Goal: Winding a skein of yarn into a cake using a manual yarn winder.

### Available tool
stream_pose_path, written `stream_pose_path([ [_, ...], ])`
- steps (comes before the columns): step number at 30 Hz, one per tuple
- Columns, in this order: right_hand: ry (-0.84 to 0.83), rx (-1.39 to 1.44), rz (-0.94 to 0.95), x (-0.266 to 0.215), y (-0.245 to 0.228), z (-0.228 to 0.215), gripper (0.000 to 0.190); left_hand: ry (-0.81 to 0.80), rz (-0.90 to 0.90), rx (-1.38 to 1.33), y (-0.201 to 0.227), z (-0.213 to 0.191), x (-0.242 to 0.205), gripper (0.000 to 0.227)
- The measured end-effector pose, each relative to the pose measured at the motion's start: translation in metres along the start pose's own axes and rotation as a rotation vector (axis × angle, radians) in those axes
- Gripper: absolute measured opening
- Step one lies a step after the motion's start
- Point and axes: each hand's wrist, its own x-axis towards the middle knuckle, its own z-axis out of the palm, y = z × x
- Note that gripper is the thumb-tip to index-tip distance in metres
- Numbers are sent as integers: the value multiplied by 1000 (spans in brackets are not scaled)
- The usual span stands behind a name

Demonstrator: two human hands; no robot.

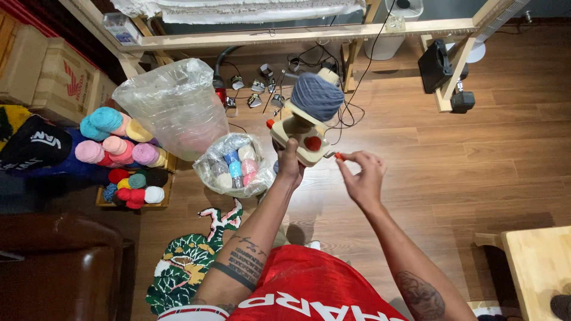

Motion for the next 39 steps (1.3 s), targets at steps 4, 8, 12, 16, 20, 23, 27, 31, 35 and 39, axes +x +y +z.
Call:
stream_pose_path([
  [4,75,39,24,7,-26,-21,14,-15,-24,-40,-2,2,0,53],
  [8,120,99,65,9,-43,-37,13,-74,-46,-29,22,24,-19,59],
  [12,157,180,38,9,-62,-45,16,-72,-56,-80,12,17,-14,58],
  [16,145,231,50,2,-85,-39,19,-75,-87,-76,32,32,-23,57],
  [20,36,305,40,-20,-95,-10,22,-21,-135,-113,41,40,-30,59],
  [23,-14,278,52,-37,-67,13,23,-21,-135,-132,37,38,-32,57],
  [27,38,207,48,-25,-3,20,17,-82,-161,-27,36,24,-22,55],
  [31,120,79,-11,1,-16,-11,18,-39,-214,-6,8,-8,-11,55],
  [35,187,-2,-115,0,-46,-22,22,-37,-141,21,3,-1,-4,56],
  [39,171,-93,-308,-25,-68,1,26,47,-139,21,-5,12,-4,61],
])
